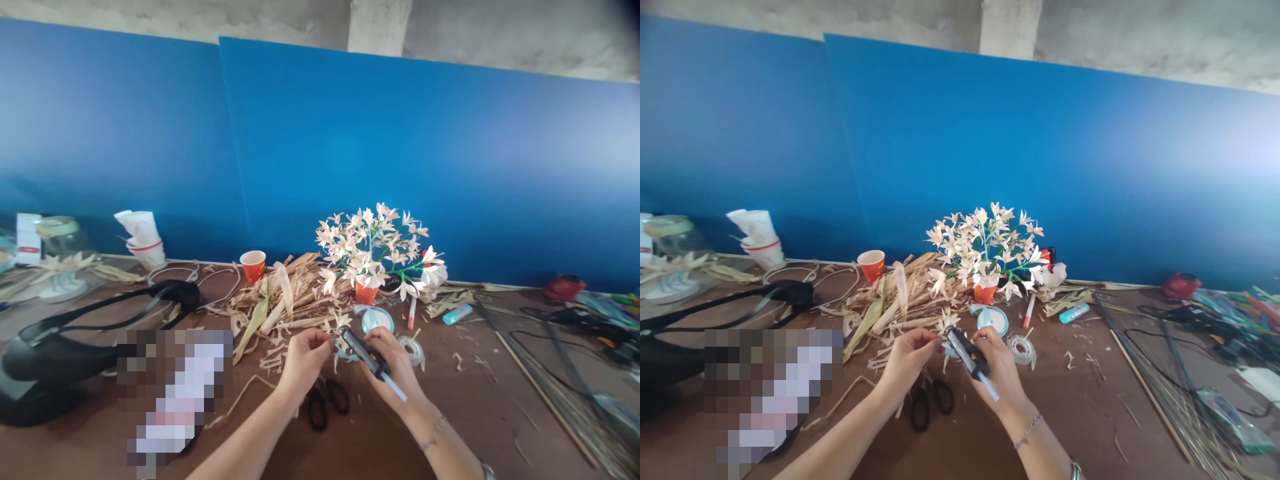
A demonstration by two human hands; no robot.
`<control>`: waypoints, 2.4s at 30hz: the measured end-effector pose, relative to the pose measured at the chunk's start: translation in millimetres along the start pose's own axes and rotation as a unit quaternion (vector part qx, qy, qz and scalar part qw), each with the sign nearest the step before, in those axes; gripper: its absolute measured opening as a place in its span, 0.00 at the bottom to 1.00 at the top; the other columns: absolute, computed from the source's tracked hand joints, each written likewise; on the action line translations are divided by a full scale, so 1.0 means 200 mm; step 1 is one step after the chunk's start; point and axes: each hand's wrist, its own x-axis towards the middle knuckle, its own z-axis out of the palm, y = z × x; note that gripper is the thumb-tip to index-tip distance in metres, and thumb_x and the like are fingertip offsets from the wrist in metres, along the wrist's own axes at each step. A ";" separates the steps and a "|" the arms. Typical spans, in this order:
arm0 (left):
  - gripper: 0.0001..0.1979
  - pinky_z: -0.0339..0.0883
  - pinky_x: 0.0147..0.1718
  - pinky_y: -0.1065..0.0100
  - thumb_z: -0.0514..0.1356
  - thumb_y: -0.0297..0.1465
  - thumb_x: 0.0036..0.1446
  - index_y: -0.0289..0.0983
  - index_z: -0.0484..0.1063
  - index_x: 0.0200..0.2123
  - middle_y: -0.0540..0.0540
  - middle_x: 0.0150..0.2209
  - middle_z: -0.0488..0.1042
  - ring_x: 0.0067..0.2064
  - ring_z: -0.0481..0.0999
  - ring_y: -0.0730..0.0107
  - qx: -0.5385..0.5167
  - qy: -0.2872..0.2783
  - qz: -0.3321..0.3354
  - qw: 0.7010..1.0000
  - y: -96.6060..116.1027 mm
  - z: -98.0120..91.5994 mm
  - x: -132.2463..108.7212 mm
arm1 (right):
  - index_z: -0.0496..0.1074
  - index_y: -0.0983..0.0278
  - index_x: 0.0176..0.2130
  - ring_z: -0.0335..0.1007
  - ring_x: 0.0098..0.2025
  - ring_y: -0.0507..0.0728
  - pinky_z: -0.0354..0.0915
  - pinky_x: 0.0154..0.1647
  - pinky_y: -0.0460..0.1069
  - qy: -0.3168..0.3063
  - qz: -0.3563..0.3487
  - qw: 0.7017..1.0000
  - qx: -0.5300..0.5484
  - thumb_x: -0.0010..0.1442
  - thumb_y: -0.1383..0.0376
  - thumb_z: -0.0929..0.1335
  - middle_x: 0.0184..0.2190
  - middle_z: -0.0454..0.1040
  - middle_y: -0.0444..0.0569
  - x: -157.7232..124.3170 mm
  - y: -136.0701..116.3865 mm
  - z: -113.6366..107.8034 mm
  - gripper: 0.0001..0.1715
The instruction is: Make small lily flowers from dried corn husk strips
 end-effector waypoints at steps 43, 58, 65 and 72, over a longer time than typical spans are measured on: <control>0.10 0.45 0.15 0.76 0.61 0.35 0.41 0.32 0.70 0.20 0.50 0.16 0.71 0.15 0.58 0.80 -0.002 -0.004 0.013 1.000 0.00 -0.01 0.00 | 0.66 0.64 0.28 0.65 0.33 0.55 0.63 0.32 0.48 -0.012 0.018 1.000 0.000 0.47 0.75 0.62 0.32 0.66 0.50 -0.02 0.00 -0.02 0.08; 0.05 0.52 0.20 0.74 0.60 0.30 0.41 0.34 0.72 0.18 0.50 0.17 0.70 0.20 0.63 0.75 0.154 -0.136 0.094 0.974 0.02 -0.08 0.01 | 0.70 0.65 0.31 0.65 0.26 0.52 0.62 0.25 0.46 -0.077 0.170 0.969 0.163 0.52 0.62 0.66 0.25 0.71 0.45 0.03 -0.06 -0.21 0.08; 0.11 0.45 0.15 0.77 0.62 0.37 0.42 0.33 0.70 0.22 0.49 0.21 0.73 0.15 0.54 0.84 -0.079 -0.018 0.017 0.997 0.06 -0.10 0.05 | 0.65 0.61 0.30 0.66 0.30 0.55 0.59 0.29 0.47 -0.137 0.090 0.978 -0.130 0.49 0.72 0.61 0.28 0.69 0.47 -0.10 0.02 -0.36 0.07; 0.13 0.42 0.15 0.78 0.64 0.37 0.38 0.32 0.69 0.22 0.52 0.18 0.69 0.16 0.51 0.86 -0.137 0.018 0.003 0.990 0.08 -0.11 0.05 | 0.61 0.63 0.29 0.70 0.36 0.62 0.60 0.32 0.50 -0.087 0.242 0.938 -0.235 0.40 0.73 0.65 0.29 0.70 0.52 -0.22 0.29 -0.30 0.12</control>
